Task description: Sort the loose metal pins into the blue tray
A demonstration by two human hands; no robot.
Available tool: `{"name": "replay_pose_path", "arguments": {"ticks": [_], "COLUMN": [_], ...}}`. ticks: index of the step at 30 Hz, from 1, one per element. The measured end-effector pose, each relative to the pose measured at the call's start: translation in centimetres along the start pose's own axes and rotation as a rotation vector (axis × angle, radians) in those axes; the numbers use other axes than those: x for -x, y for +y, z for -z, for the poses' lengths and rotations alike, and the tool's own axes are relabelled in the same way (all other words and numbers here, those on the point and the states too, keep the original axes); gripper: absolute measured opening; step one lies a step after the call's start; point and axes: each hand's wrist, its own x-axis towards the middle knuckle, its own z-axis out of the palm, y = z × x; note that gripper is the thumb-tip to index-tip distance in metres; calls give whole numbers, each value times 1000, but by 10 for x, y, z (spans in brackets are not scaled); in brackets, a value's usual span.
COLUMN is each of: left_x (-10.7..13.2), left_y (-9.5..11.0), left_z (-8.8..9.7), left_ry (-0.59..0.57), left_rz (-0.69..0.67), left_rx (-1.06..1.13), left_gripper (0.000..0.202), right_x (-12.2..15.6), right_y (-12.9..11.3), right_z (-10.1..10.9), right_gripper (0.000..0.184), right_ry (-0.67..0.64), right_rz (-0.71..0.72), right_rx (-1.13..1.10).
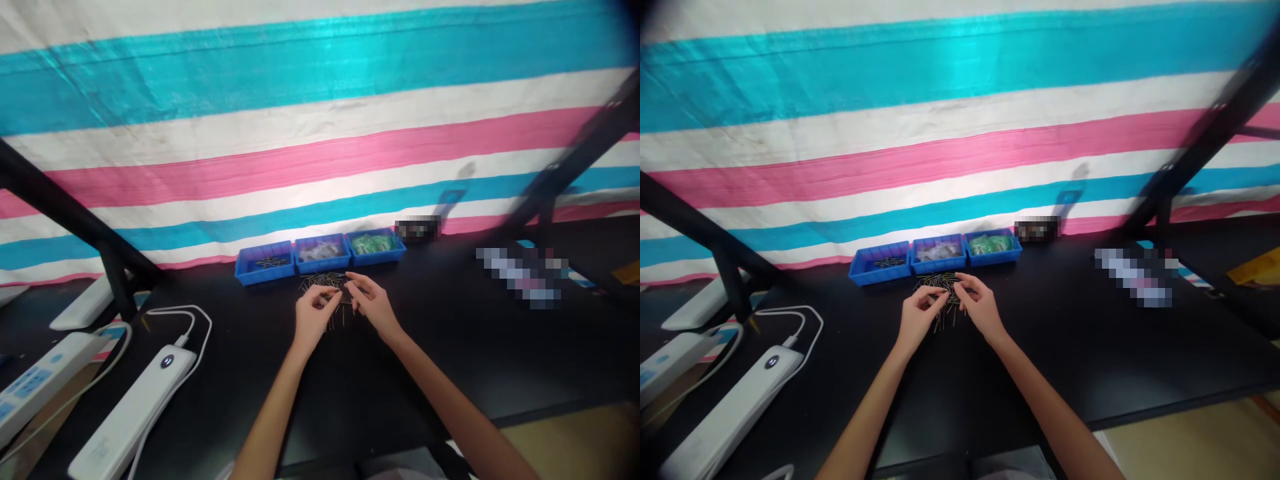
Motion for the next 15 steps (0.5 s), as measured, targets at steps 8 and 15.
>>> {"name": "replay_pose_path", "arguments": {"ticks": [8,15], "left_x": [2,2], "left_y": [6,3], "left_z": [-2,-3], "left_ry": [63,57], "left_rz": [17,7], "left_rx": [51,52], "left_gripper": [19,19], "right_x": [7,8], "right_y": [-4,1], "right_z": [-4,-9], "right_gripper": [25,24], "right_ry": [-158,-193], "right_rz": [4,-26], "right_rx": [105,74]}}
